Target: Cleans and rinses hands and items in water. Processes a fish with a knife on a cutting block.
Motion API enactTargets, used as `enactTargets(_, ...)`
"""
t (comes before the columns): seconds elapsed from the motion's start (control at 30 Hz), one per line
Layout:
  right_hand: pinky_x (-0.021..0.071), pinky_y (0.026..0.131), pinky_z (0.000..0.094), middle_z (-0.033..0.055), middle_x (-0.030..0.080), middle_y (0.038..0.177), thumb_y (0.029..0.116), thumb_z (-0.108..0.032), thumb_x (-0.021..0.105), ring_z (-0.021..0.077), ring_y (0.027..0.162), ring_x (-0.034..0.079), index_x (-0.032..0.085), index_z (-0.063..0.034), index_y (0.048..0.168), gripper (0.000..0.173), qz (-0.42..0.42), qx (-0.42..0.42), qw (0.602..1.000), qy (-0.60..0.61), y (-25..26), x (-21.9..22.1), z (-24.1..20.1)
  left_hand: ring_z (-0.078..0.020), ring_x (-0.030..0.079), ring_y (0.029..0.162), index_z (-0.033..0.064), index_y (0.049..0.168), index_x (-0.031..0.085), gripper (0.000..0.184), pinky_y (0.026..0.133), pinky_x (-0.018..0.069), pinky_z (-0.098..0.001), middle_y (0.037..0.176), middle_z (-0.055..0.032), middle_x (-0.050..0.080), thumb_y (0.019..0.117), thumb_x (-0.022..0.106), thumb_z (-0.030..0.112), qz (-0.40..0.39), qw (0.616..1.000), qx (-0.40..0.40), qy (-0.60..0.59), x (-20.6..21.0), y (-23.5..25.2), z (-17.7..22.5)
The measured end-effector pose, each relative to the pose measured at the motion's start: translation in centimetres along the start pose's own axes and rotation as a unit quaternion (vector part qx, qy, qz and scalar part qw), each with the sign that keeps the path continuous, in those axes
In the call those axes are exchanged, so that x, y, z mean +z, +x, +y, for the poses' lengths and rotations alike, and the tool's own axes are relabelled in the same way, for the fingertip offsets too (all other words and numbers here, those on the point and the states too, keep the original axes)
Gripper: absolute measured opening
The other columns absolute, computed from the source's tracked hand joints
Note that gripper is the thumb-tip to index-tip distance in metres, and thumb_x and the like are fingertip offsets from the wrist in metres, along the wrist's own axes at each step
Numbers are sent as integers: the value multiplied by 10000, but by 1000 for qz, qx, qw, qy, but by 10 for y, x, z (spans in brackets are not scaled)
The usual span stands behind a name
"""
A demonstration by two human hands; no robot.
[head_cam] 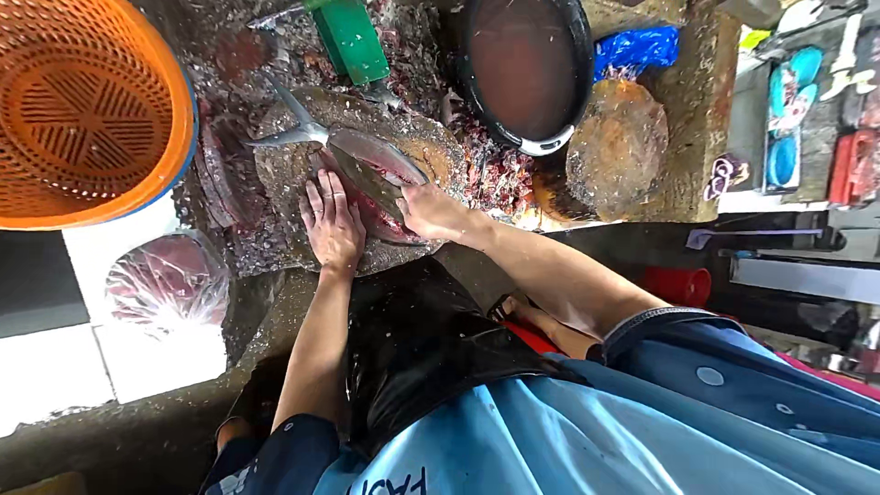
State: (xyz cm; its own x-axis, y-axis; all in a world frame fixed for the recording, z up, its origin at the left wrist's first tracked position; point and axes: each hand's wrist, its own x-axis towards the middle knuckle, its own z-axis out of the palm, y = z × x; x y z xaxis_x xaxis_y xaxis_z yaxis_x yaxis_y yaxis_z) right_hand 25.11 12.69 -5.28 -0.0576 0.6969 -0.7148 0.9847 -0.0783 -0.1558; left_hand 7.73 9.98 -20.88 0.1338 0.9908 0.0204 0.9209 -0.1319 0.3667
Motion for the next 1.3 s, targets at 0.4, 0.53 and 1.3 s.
enactTargets(0.4, 563, 836, 543, 175, 675, 1048, 1094, -338, 387, 346, 1039, 686, 621, -57, 1120, 366, -25, 21, 998, -49, -11, -17, -10, -251, 112, 1600, 171, 1664, 181, 581, 1281, 120, -519, 1734, -8, 153, 1108, 208, 339, -9, 1000, -7, -12, -1, 2, 1)
enactTargets(0.53, 557, 868, 561, 190, 672, 1104, 1093, -355, 390, 356, 1090, 675, 619, -41, 1151, 393, -33, 21, 998, -55, 4, -16, -14, -267, 119, 1599, 167, 1666, 169, 588, 1278, 124, -523, 1732, -28, 158, 1106, 207, 343, -7, 1000, -4, -5, 0, 2, 0)
enactTargets(1.3, 550, 884, 573, 156, 704, 1069, 1081, -452, 429, 344, 1043, 688, 673, -85, 1166, 449, 115, -58, 991, 30, 24, -43, 81, -261, 174, 1586, 148, 1621, 332, 570, 1281, 168, -520, 1698, -49, 273, 1087, 386, 341, 116, 977, -82, -161, -30, -17, 30)
